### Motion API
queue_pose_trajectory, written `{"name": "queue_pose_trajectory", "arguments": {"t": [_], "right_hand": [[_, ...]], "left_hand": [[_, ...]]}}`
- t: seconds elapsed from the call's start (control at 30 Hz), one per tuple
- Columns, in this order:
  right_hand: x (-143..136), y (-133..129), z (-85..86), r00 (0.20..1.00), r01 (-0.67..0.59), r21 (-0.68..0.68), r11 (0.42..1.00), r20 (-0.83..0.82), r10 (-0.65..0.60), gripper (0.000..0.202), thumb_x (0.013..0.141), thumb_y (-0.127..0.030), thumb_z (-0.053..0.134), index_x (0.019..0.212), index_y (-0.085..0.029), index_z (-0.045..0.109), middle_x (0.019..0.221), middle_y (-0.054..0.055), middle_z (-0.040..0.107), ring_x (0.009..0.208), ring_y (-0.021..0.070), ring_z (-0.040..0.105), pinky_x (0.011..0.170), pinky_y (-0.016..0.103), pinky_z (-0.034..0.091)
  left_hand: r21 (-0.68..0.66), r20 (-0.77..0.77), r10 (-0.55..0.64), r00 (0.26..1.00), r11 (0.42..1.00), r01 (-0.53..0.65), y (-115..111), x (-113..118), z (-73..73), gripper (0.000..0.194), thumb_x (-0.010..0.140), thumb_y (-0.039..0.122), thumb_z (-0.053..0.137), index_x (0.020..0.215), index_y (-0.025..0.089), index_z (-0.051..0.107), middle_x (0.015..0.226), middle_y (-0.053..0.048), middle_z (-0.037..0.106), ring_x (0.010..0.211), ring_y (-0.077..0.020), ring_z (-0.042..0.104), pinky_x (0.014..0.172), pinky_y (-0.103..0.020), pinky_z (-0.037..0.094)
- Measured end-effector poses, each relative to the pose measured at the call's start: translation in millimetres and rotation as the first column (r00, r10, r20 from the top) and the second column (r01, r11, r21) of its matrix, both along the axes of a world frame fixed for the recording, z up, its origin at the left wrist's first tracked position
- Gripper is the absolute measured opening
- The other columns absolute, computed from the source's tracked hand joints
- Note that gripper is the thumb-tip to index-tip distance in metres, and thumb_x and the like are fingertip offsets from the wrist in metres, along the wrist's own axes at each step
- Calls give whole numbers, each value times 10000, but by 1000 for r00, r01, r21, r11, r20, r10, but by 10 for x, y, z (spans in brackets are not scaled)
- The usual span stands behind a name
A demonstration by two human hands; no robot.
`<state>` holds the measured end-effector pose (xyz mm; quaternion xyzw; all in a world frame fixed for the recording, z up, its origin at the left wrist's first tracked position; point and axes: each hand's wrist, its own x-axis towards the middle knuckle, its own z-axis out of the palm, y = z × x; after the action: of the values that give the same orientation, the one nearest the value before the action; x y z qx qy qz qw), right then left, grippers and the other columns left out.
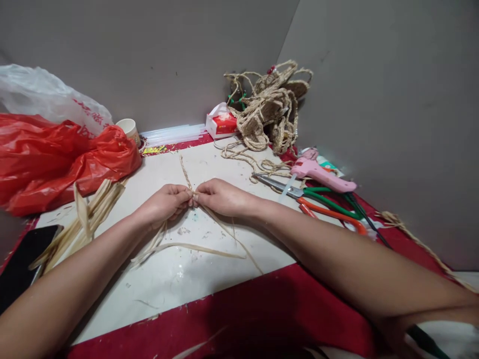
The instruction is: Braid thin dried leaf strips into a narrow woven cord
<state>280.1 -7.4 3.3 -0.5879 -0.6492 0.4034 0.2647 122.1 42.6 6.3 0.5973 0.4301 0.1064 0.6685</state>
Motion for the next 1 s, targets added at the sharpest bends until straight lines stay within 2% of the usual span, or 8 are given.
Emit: {"name": "queue_pose_trajectory", "arguments": {"t": [0.13, 0.37, 0.53, 0.63, 0.73, 0.8, 0.9, 1.0], "right_hand": [[22, -7, 99, 977, 29, 85, 996, 206, -46, 222, 831, -156, 473, 646, -115, 590, 595, 0, 518, 583, 100, 424, 567, 227, 302], [-95, -108, 43, 980, 10, 135, 991, 194, -36, 243, 866, -201, 415, 679, -145, 559, 678, 37, 593, 615, 123, 474, 578, 236, 318], [-268, -302, 60, 851, -101, 184, 978, 525, -11, 278, 902, -247, 372, 863, -141, 626, 786, 116, 654, 627, 165, 498, 583, 286, 282], [-302, -440, 232, 792, -271, 66, 960, 582, 184, 239, 882, -215, 414, 797, -133, 621, 720, 103, 628, 557, 140, 431, 550, 296, 237], [-190, -483, 450, 806, -456, -16, 890, 417, 420, 270, 873, -261, 507, 632, -151, 562, 591, 29, 540, 515, 102, 372, 524, 268, 238], [-65, -411, 525, 917, -339, 94, 936, 254, 306, 331, 889, -326, 517, 607, -155, 534, 553, -1, 492, 512, 90, 377, 511, 238, 257], [69, -199, 438, 993, 108, 297, 949, 5, -115, 314, 911, -335, 498, 662, -146, 532, 599, 5, 518, 556, 88, 432, 511, 202, 295], [67, -9, 201, 978, 115, 73, 991, -185, -99, 304, 929, -326, 481, 692, -140, 522, 587, 5, 535, 492, 73, 422, 451, 184, 301]], "left_hand": [[37, 25, 19, 999, 999, -20, -17, 6, -38, 279, 868, 246, 503, 605, 153, 521, 420, 78, 285, 348, -34, 183, 368, -200, 100], [1, 148, 101, 984, 995, -102, -91, 13, -64, 301, 835, 221, 532, 550, 159, 461, 419, 71, 300, 352, -30, 199, 374, -197, 106], [-85, 210, 151, 966, 987, -136, -123, 12, -45, 337, 829, 241, 513, 521, 169, 396, 439, 62, 312, 354, -28, 227, 363, -181, 133], [-97, 220, 159, 962, 985, -141, -130, 14, -30, 225, 809, 223, 560, 603, 145, 513, 417, 81, 295, 343, -28, 208, 358, -175, 128], [-136, 248, 157, 956, 983, -126, -130, 8, -12, 169, 817, 207, 563, 663, 141, 542, 412, 95, 269, 347, -29, 176, 361, -170, 122], [-143, 286, 152, 946, 983, -115, -125, -2, -6, 178, 831, 205, 556, 666, 149, 519, 425, 97, 260, 363, -29, 164, 369, -166, 122], [-139, 303, 116, 946, 987, -76, -110, -12, -16, 166, 858, 208, 529, 702, 155, 516, 444, 101, 239, 383, -33, 135, 378, -168, 108], [-134, 295, 68, 953, 991, -29, -93, -10, -31, 183, 872, 232, 520, 705, 158, 513, 462, 101, 223, 399, -36, 113, 382, -172, 95]]}}
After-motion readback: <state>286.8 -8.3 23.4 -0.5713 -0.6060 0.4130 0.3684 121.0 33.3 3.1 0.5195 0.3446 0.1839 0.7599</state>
